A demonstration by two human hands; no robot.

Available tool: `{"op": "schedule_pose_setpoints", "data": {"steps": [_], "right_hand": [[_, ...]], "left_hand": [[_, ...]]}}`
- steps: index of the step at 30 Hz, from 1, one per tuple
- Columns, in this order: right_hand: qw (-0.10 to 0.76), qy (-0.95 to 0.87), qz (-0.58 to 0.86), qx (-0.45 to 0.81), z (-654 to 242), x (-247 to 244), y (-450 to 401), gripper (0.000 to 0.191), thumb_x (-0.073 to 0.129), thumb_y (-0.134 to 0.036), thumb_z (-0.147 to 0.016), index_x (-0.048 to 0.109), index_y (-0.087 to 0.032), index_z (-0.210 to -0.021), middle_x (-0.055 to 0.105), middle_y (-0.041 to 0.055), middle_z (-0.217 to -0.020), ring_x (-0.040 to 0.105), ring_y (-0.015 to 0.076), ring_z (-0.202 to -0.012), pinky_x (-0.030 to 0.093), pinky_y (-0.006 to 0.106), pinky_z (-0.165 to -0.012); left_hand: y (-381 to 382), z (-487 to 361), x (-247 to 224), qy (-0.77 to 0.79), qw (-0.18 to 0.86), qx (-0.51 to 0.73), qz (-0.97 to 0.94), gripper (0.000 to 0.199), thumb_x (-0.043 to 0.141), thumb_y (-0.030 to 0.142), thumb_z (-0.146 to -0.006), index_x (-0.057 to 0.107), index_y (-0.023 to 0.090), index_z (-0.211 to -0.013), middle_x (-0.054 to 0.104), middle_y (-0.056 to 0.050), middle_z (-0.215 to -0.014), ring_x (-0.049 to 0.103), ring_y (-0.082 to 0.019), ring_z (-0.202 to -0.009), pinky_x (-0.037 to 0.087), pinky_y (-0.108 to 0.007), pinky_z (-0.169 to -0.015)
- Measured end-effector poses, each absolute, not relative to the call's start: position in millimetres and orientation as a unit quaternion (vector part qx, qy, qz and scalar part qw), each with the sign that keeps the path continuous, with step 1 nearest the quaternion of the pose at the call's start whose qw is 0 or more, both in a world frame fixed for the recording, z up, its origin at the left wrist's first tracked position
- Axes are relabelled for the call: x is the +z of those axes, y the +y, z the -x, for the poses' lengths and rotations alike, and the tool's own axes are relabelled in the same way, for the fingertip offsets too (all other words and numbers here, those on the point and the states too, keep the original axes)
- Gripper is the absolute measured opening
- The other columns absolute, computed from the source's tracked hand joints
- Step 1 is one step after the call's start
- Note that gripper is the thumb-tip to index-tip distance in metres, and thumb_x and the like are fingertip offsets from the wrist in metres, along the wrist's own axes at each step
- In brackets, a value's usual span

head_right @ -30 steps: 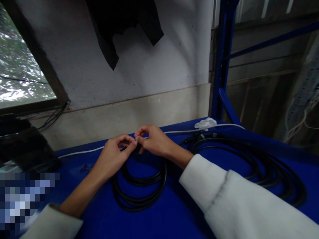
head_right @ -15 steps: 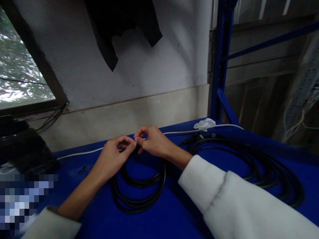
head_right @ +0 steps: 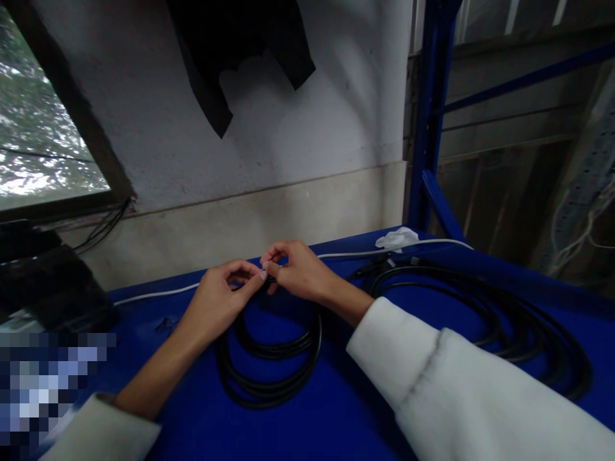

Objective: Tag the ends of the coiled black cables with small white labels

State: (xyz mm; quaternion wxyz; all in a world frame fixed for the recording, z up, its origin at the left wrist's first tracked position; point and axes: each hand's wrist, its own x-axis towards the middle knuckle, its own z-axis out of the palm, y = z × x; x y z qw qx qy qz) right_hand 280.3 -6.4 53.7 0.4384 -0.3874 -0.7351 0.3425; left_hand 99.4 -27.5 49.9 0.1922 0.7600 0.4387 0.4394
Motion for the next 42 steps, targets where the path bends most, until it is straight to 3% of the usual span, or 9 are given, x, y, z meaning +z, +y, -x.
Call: {"op": "schedule_pose_setpoints", "data": {"steps": [9, 19, 29, 42], "right_hand": [[0.445, -0.72, 0.391, 0.362, -281.5, 49.5, -2.9, 0.016, 0.063, -0.014, -0.097, 0.065, -0.013, -0.112, 0.074, 0.0065, -0.089, 0.075, 0.0167, -0.063, 0.044, 0.016, -0.037], [0.455, -0.71, 0.371, 0.389, -282.7, 48.2, 1.1, 0.008, 0.061, -0.013, -0.095, 0.067, -0.015, -0.092, 0.071, 0.0031, -0.081, 0.076, 0.0168, -0.065, 0.044, 0.013, -0.037], [0.462, -0.702, 0.369, 0.396, -280.9, 46.4, 0.3, 0.006, 0.061, -0.014, -0.096, 0.066, -0.015, -0.094, 0.071, 0.0038, -0.083, 0.077, 0.0181, -0.067, 0.043, 0.013, -0.036], [0.459, -0.705, 0.368, 0.397, -281.0, 46.9, 0.7, 0.008, 0.066, -0.016, -0.094, 0.066, -0.015, -0.102, 0.074, 0.0061, -0.089, 0.075, 0.0171, -0.065, 0.045, 0.015, -0.036]], "left_hand": [[-25.1, -98.8, 48.9, 0.434, 0.191, 0.443, -0.761, 0.017, 0.072, 0.035, -0.091, 0.076, 0.02, -0.084, 0.078, -0.003, -0.083, 0.073, -0.022, -0.079, 0.052, -0.033, -0.074], [-25.0, -99.3, 48.5, 0.415, 0.187, 0.464, -0.76, 0.012, 0.072, 0.031, -0.09, 0.078, 0.021, -0.092, 0.08, -0.003, -0.089, 0.073, -0.022, -0.082, 0.054, -0.034, -0.078], [-30.3, -101.5, 52.8, 0.437, 0.152, 0.476, -0.748, 0.015, 0.068, 0.029, -0.09, 0.079, 0.021, -0.084, 0.079, -0.002, -0.08, 0.071, -0.021, -0.074, 0.05, -0.03, -0.07], [-31.3, -103.9, 52.4, 0.44, 0.139, 0.475, -0.75, 0.012, 0.066, 0.025, -0.088, 0.074, 0.02, -0.081, 0.073, -0.002, -0.078, 0.068, -0.02, -0.075, 0.049, -0.031, -0.072]]}}
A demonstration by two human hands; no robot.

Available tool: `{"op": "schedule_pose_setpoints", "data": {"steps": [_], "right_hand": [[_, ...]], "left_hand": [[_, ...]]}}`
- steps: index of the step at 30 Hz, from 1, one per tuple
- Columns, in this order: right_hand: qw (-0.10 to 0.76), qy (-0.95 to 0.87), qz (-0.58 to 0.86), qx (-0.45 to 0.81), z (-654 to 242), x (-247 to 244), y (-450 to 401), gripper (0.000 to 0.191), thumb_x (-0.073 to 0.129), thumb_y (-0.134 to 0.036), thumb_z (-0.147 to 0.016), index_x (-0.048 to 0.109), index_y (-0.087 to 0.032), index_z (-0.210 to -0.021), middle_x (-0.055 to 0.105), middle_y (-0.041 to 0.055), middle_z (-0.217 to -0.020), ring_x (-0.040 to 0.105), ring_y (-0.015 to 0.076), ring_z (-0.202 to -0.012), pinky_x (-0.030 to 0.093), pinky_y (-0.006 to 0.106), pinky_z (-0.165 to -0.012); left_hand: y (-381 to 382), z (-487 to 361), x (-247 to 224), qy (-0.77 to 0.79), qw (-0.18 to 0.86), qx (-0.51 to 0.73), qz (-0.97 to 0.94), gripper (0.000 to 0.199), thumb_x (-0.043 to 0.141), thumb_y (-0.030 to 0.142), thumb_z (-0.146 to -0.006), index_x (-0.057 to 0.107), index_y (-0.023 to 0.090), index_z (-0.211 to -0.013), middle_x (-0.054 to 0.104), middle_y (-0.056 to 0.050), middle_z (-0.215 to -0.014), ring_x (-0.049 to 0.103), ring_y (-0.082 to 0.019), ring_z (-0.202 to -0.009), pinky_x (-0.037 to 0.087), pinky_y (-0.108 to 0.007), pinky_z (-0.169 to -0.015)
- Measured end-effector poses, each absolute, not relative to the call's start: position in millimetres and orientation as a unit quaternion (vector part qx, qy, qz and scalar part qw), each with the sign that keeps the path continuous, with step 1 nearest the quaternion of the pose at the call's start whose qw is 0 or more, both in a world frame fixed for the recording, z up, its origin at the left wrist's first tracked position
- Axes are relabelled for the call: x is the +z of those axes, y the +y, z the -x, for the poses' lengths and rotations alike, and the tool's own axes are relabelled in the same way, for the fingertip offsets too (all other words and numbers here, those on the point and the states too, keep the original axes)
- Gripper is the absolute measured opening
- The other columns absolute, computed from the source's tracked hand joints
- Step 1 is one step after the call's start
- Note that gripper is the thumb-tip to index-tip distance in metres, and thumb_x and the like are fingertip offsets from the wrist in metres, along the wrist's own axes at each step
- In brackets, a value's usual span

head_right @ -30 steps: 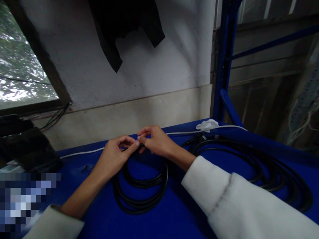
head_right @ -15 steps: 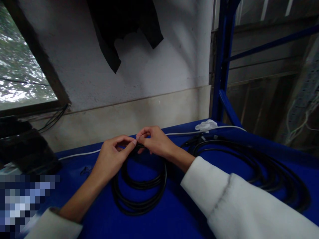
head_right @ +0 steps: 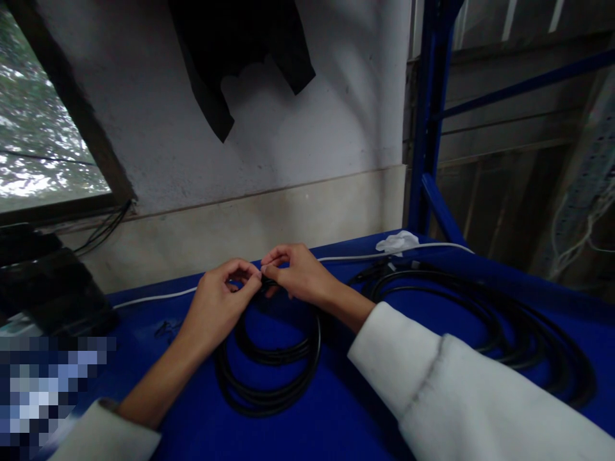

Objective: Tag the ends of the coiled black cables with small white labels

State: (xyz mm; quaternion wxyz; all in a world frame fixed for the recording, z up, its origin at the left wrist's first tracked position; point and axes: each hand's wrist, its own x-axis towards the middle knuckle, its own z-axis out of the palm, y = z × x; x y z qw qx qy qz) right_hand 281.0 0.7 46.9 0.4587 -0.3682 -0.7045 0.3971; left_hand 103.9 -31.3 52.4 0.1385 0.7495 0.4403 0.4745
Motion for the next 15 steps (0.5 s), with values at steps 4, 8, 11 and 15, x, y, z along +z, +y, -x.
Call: {"op": "schedule_pose_setpoints", "data": {"steps": [4, 8, 11, 15], "right_hand": [[0.456, -0.7, 0.374, 0.403, -280.5, 47.9, -0.6, 0.009, 0.066, -0.015, -0.095, 0.066, -0.014, -0.103, 0.074, 0.0055, -0.089, 0.074, 0.0152, -0.062, 0.045, 0.015, -0.036], [0.454, -0.701, 0.376, 0.401, -280.3, 48.5, -2.1, 0.008, 0.065, -0.015, -0.096, 0.065, -0.013, -0.103, 0.073, 0.0058, -0.093, 0.074, 0.0148, -0.063, 0.044, 0.015, -0.036], [0.455, -0.704, 0.375, 0.396, -280.6, 48.3, -2.1, 0.009, 0.066, -0.016, -0.096, 0.065, -0.014, -0.104, 0.074, 0.0063, -0.095, 0.075, 0.0155, -0.064, 0.044, 0.015, -0.036], [0.459, -0.701, 0.374, 0.399, -279.9, 49.6, -2.4, 0.012, 0.068, -0.017, -0.095, 0.065, -0.014, -0.106, 0.074, 0.0066, -0.095, 0.076, 0.0164, -0.065, 0.044, 0.015, -0.035]], "left_hand": [[-32.2, -103.3, 51.9, 0.436, 0.131, 0.472, -0.755, 0.011, 0.065, 0.025, -0.088, 0.072, 0.02, -0.081, 0.072, -0.001, -0.078, 0.068, -0.02, -0.075, 0.048, -0.031, -0.073], [-32.9, -103.6, 53.1, 0.429, 0.125, 0.472, -0.76, 0.011, 0.064, 0.024, -0.088, 0.071, 0.02, -0.08, 0.072, -0.001, -0.079, 0.067, -0.019, -0.074, 0.046, -0.029, -0.069], [-32.9, -104.0, 54.9, 0.443, 0.14, 0.478, -0.745, 0.012, 0.064, 0.028, -0.088, 0.07, 0.02, -0.08, 0.072, -0.001, -0.077, 0.067, -0.02, -0.073, 0.046, -0.029, -0.069], [-29.6, -102.6, 54.8, 0.466, 0.15, 0.487, -0.724, 0.014, 0.063, 0.031, -0.088, 0.069, 0.02, -0.081, 0.072, -0.002, -0.077, 0.067, -0.021, -0.074, 0.046, -0.03, -0.069]]}}
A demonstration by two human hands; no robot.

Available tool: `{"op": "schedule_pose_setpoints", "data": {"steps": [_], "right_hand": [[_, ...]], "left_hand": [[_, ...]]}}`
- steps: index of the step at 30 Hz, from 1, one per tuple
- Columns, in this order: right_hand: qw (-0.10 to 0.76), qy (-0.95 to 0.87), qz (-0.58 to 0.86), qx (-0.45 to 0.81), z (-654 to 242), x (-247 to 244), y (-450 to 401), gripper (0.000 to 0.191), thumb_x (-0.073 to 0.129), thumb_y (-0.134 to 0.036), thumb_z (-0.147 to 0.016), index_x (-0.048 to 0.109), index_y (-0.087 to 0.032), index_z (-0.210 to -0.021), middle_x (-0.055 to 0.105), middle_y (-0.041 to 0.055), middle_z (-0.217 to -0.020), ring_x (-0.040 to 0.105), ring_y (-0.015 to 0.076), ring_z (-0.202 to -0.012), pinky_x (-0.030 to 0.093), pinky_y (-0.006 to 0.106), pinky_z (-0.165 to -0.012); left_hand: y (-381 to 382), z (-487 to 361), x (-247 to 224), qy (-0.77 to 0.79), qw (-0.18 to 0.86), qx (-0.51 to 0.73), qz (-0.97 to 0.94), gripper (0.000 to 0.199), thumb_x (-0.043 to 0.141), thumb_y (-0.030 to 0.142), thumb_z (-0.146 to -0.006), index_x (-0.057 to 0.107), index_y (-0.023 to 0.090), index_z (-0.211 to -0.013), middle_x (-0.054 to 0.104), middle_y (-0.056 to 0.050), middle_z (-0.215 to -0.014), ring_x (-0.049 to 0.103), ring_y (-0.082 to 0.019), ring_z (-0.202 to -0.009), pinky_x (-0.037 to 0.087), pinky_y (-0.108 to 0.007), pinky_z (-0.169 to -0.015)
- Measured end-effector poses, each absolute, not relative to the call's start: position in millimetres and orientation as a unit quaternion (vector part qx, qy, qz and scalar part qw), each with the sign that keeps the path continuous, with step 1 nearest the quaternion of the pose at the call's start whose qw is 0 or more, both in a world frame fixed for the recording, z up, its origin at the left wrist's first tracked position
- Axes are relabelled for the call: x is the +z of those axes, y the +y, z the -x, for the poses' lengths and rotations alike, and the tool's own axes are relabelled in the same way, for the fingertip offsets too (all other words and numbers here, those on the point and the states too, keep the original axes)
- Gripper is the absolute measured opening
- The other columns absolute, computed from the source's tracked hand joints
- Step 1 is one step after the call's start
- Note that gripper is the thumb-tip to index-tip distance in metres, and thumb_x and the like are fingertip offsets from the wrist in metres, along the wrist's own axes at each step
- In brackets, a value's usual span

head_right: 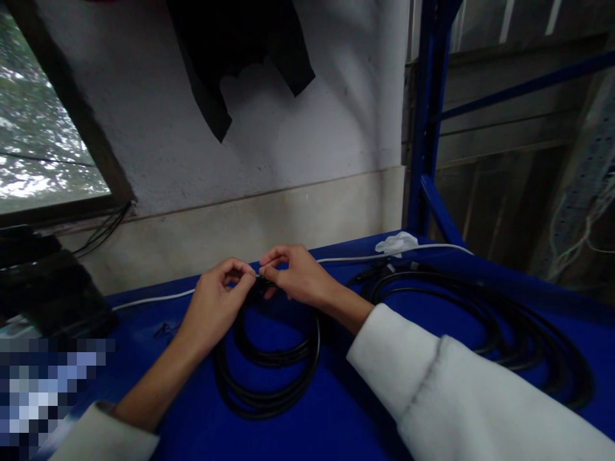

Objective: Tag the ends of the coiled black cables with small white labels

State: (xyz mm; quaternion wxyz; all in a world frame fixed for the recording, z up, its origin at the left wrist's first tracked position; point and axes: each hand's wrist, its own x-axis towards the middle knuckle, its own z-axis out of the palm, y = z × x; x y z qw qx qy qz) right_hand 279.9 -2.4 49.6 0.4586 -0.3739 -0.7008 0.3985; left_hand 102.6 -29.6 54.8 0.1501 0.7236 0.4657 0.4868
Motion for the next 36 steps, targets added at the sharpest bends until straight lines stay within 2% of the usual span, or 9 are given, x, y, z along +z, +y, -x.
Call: {"op": "schedule_pose_setpoints", "data": {"steps": [5, 12, 20, 28, 33, 36], "right_hand": [[0.468, -0.703, 0.362, 0.394, -278.2, 51.1, -4.3, 0.012, 0.07, -0.019, -0.094, 0.067, -0.015, -0.105, 0.075, 0.0074, -0.098, 0.076, 0.0162, -0.064, 0.043, 0.014, -0.035], [0.458, -0.73, 0.34, 0.376, -282.4, 49.4, -4.9, 0.016, 0.075, -0.033, -0.091, 0.073, -0.018, -0.098, 0.076, 0.0054, -0.083, 0.074, 0.0171, -0.066, 0.042, 0.015, -0.04], [0.457, -0.734, 0.335, 0.375, -281.9, 52.4, -6.0, 0.019, 0.075, -0.036, -0.09, 0.072, -0.018, -0.095, 0.076, 0.0057, -0.082, 0.074, 0.0171, -0.066, 0.042, 0.016, -0.04], [0.463, -0.732, 0.324, 0.38, -283.1, 49.8, -5.1, 0.031, 0.08, -0.048, -0.088, 0.069, -0.019, -0.093, 0.072, 0.0028, -0.077, 0.074, 0.0185, -0.067, 0.04, 0.016, -0.038], [0.474, -0.722, 0.336, 0.376, -281.5, 50.3, -4.1, 0.03, 0.082, -0.041, -0.086, 0.065, -0.018, -0.093, 0.07, 0.0029, -0.085, 0.074, 0.0178, -0.065, 0.041, 0.017, -0.037], [0.457, -0.728, 0.362, 0.361, -282.7, 50.6, -3.8, 0.021, 0.077, -0.034, -0.09, 0.067, -0.017, -0.098, 0.073, 0.0046, -0.093, 0.069, 0.0125, -0.058, 0.042, 0.018, -0.041]], "left_hand": [[-22.8, -100.0, 50.9, 0.46, 0.175, 0.507, -0.707, 0.015, 0.063, 0.033, -0.087, 0.067, 0.02, -0.08, 0.073, -0.004, -0.079, 0.068, -0.021, -0.077, 0.048, -0.03, -0.073], [-21.0, -100.1, 50.9, 0.449, 0.23, 0.511, -0.696, 0.018, 0.065, 0.035, -0.086, 0.069, 0.018, -0.081, 0.075, -0.006, -0.081, 0.07, -0.022, -0.078, 0.05, -0.031, -0.074], [-20.4, -96.9, 53.2, 0.423, 0.266, 0.508, -0.701, 0.018, 0.068, 0.035, -0.087, 0.074, 0.018, -0.083, 0.077, -0.007, -0.085, 0.072, -0.022, -0.084, 0.053, -0.032, -0.08], [-25.0, -98.6, 55.4, 0.422, 0.282, 0.508, -0.696, 0.019, 0.07, 0.035, -0.087, 0.078, 0.018, -0.089, 0.08, -0.008, -0.092, 0.074, -0.024, -0.088, 0.053, -0.034, -0.081], [-27.1, -99.1, 56.6, 0.413, 0.282, 0.511, -0.7, 0.018, 0.075, 0.035, -0.082, 0.077, 0.018, -0.088, 0.079, -0.008, -0.09, 0.072, -0.023, -0.085, 0.053, -0.033, -0.08], [-27.7, -99.7, 56.3, 0.404, 0.289, 0.502, -0.708, 0.018, 0.076, 0.033, -0.08, 0.076, 0.017, -0.089, 0.078, -0.008, -0.091, 0.07, -0.023, -0.085, 0.053, -0.034, -0.08]]}}
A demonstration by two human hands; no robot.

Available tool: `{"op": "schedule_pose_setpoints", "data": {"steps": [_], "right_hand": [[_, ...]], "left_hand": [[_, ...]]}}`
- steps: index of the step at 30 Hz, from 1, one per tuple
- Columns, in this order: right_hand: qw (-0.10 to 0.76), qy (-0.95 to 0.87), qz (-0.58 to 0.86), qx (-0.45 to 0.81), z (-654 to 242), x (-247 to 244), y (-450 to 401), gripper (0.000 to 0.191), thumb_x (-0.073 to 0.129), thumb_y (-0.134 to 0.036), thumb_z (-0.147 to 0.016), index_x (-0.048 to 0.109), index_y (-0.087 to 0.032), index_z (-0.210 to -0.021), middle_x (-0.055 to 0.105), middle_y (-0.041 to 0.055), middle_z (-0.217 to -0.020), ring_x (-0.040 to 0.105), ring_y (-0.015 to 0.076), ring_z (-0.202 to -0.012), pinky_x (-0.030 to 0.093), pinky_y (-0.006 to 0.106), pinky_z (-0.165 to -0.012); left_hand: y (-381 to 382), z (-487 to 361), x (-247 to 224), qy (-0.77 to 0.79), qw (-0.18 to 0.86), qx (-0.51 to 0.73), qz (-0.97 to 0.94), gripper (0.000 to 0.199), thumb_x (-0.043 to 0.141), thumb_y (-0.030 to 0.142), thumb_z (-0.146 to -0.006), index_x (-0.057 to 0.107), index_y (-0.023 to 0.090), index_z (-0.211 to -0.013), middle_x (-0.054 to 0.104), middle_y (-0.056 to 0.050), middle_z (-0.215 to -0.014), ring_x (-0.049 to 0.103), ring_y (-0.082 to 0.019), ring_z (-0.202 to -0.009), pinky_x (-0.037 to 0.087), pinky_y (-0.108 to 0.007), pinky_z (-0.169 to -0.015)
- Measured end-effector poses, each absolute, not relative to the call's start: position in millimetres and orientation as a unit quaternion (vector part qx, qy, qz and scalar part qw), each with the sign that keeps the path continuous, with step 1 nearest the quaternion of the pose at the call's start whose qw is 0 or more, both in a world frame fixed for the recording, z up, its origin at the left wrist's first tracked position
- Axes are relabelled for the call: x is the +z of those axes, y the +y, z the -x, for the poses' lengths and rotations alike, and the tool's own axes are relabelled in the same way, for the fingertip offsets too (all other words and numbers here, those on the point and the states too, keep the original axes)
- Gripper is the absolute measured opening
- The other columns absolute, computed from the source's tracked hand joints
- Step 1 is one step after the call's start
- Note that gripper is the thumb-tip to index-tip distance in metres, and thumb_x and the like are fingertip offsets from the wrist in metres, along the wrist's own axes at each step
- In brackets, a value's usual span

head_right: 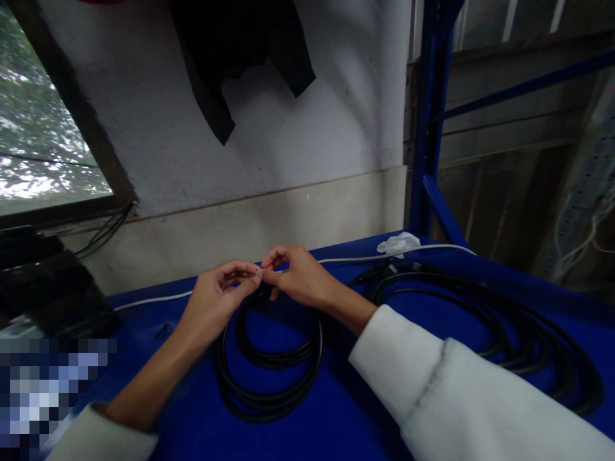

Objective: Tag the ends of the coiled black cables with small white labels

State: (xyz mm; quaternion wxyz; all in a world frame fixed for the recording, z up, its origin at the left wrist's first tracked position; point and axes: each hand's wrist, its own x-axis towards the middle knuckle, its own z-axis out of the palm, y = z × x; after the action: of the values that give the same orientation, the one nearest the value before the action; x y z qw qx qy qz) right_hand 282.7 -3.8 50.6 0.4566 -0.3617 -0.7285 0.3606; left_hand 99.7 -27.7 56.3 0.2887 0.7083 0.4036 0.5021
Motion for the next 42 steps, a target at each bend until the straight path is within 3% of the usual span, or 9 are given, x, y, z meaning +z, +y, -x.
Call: {"op": "schedule_pose_setpoints", "data": {"steps": [6, 14, 19, 26, 33, 39, 42], "right_hand": [[0.426, -0.768, 0.347, 0.329, -289.4, 47.0, 2.4, 0.022, 0.069, -0.037, -0.097, 0.076, -0.016, -0.096, 0.076, 0.0038, -0.088, 0.059, 0.009, -0.053, 0.045, 0.022, -0.054], [0.418, -0.751, 0.329, 0.391, -290.2, 41.1, 10.0, 0.021, 0.072, -0.035, -0.093, 0.076, -0.015, -0.092, 0.069, 0.0003, -0.066, 0.06, 0.0104, -0.051, 0.039, 0.02, -0.049], [0.412, -0.746, 0.339, 0.399, -288.8, 47.1, 2.3, 0.02, 0.07, -0.032, -0.094, 0.078, -0.014, -0.097, 0.067, -0.001, -0.061, 0.056, 0.0089, -0.048, 0.033, 0.019, -0.045], [0.406, -0.758, 0.346, 0.377, -290.5, 50.1, -0.7, 0.023, 0.068, -0.035, -0.096, 0.08, -0.016, -0.098, 0.065, -0.0017, -0.057, 0.052, 0.0092, -0.049, 0.034, 0.021, -0.048], [0.41, -0.751, 0.299, 0.423, -286.3, 49.1, -0.4, 0.028, 0.084, -0.038, -0.08, 0.081, -0.016, -0.097, 0.077, 0.0062, -0.089, 0.062, 0.0145, -0.066, 0.049, 0.025, -0.058], [0.396, -0.766, 0.289, 0.416, -289.7, 47.8, 1.1, 0.032, 0.088, -0.036, -0.076, 0.083, -0.017, -0.101, 0.077, 0.0055, -0.088, 0.063, 0.0161, -0.068, 0.053, 0.027, -0.061], [0.38, -0.777, 0.295, 0.406, -291.9, 50.3, -1.3, 0.025, 0.088, -0.033, -0.079, 0.082, -0.017, -0.098, 0.074, 0.0021, -0.08, 0.061, 0.013, -0.063, 0.05, 0.023, -0.058]], "left_hand": [[-27.3, -97.6, 55.4, 0.392, 0.288, 0.495, -0.72, 0.017, 0.075, 0.027, -0.078, 0.078, 0.019, -0.093, 0.079, -0.007, -0.095, 0.071, -0.023, -0.086, 0.054, -0.035, -0.079], [-24.4, -95.9, 55.5, 0.405, 0.29, 0.502, -0.707, 0.022, 0.082, 0.031, -0.075, 0.077, 0.016, -0.091, 0.08, -0.008, -0.089, 0.074, -0.024, -0.086, 0.056, -0.035, -0.081], [-22.5, -94.7, 56.5, 0.422, 0.316, 0.51, -0.68, 0.027, 0.088, 0.032, -0.07, 0.074, 0.016, -0.087, 0.079, -0.007, -0.083, 0.074, -0.022, -0.082, 0.056, -0.03, -0.077], [-23.0, -92.6, 58.9, 0.446, 0.358, 0.514, -0.639, 0.022, 0.087, 0.026, -0.066, 0.076, 0.016, -0.082, 0.079, -0.004, -0.075, 0.072, -0.017, -0.073, 0.053, -0.024, -0.072], [-20.9, -90.3, 56.9, 0.458, 0.383, 0.529, -0.604, 0.026, 0.089, 0.028, -0.062, 0.074, 0.015, -0.079, 0.078, -0.004, -0.073, 0.068, -0.014, -0.066, 0.048, -0.022, -0.063], [-21.5, -90.4, 56.5, 0.47, 0.39, 0.52, -0.597, 0.027, 0.091, 0.031, -0.061, 0.073, 0.015, -0.075, 0.074, -0.003, -0.069, 0.063, -0.013, -0.06, 0.043, -0.022, -0.057], [-22.3, -91.2, 56.8, 0.469, 0.39, 0.511, -0.605, 0.027, 0.09, 0.032, -0.064, 0.073, 0.015, -0.076, 0.073, -0.002, -0.069, 0.062, -0.012, -0.059, 0.042, -0.021, -0.056]]}}
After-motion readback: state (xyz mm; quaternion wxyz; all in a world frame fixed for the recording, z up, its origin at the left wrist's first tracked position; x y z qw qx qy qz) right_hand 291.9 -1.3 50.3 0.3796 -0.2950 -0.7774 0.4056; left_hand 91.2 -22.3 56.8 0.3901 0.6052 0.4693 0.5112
